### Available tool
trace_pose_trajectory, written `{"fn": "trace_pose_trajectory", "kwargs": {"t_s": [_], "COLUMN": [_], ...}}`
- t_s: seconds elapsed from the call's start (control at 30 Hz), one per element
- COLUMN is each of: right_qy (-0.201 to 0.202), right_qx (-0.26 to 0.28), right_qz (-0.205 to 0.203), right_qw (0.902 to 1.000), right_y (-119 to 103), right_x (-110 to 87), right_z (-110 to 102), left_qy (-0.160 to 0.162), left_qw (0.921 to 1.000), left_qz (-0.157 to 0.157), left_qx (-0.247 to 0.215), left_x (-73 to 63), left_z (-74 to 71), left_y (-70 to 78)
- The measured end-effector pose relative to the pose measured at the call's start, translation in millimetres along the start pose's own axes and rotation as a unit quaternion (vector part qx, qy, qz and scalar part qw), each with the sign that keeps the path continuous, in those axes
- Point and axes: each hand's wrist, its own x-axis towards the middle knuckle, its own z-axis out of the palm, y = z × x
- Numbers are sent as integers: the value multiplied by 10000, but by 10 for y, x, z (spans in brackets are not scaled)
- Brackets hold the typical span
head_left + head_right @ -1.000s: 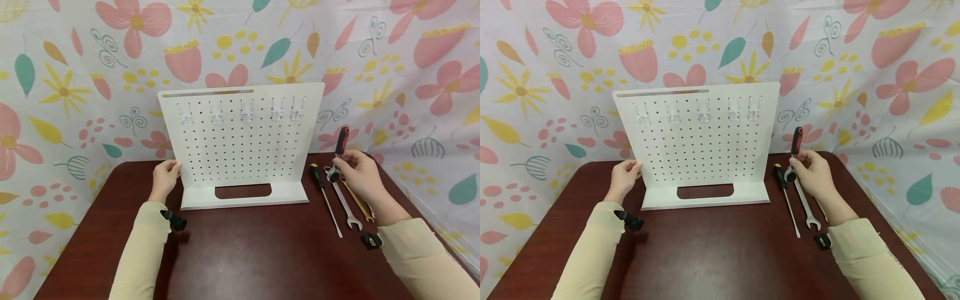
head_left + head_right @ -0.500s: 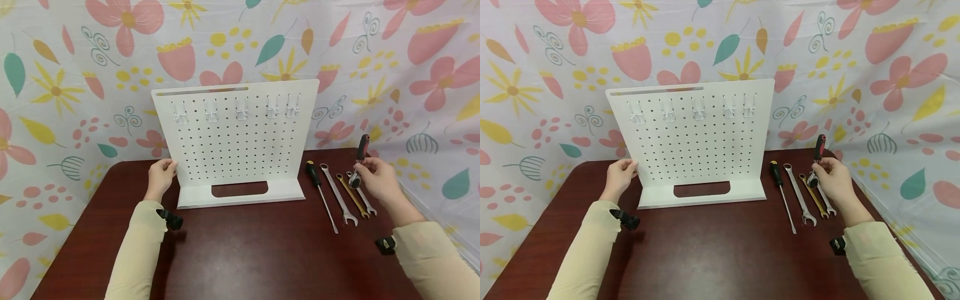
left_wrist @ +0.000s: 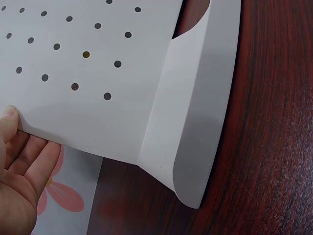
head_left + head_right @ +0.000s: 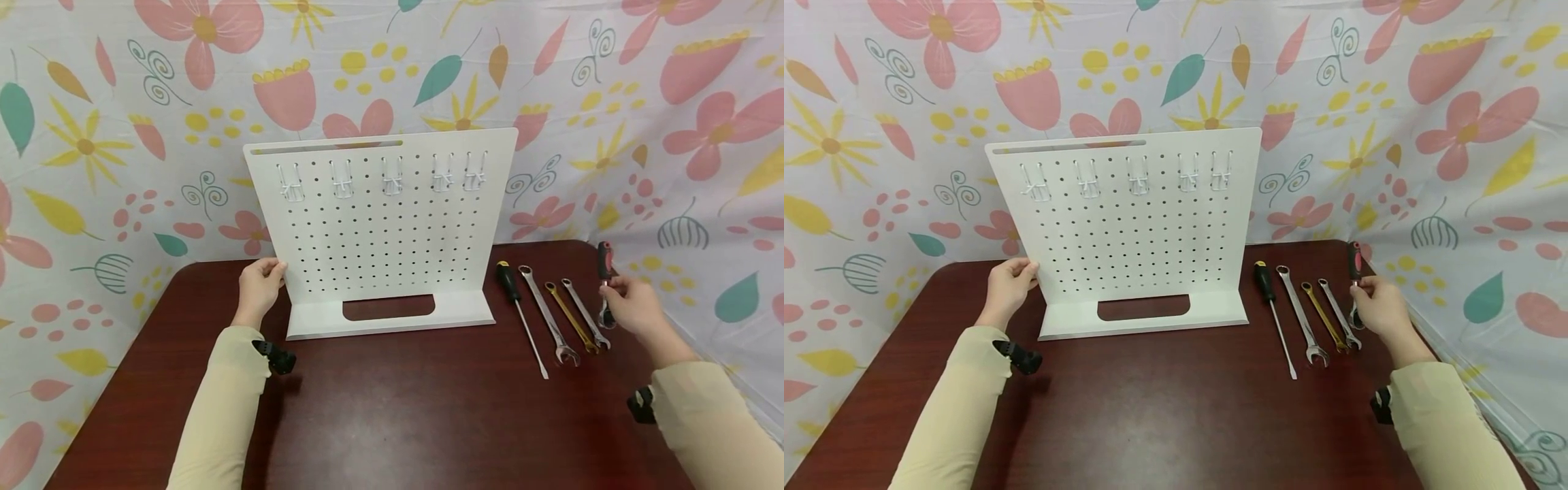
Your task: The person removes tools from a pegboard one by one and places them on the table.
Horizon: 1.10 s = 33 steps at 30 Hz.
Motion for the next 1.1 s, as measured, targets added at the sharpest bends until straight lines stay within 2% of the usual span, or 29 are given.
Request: {"fn": "trace_pose_trajectory", "kwargs": {"t_s": [0.33,0.63,0.73,0.9,1.1], "right_qy": [-453,-919,-971,-955,-1121], "right_qx": [-413,-559,-579,-917,-1076], "right_qz": [226,598,613,456,645], "right_qw": [9979,9924,9917,9902,9857], "right_y": [218,285,332,373,348], "right_x": [25,86,113,156,176], "right_z": [33,82,121,180,234], "left_qy": [-26,-57,-64,-46,-66], "left_qw": [10000,10000,10000,10000,9999], "left_qz": [-35,-36,-19,-37,-45], "left_qx": [-43,34,64,62,61], "left_x": [5,2,4,7,3], "left_z": [6,-6,-7,-10,-7], "left_y": [18,-10,-19,-22,-24]}}
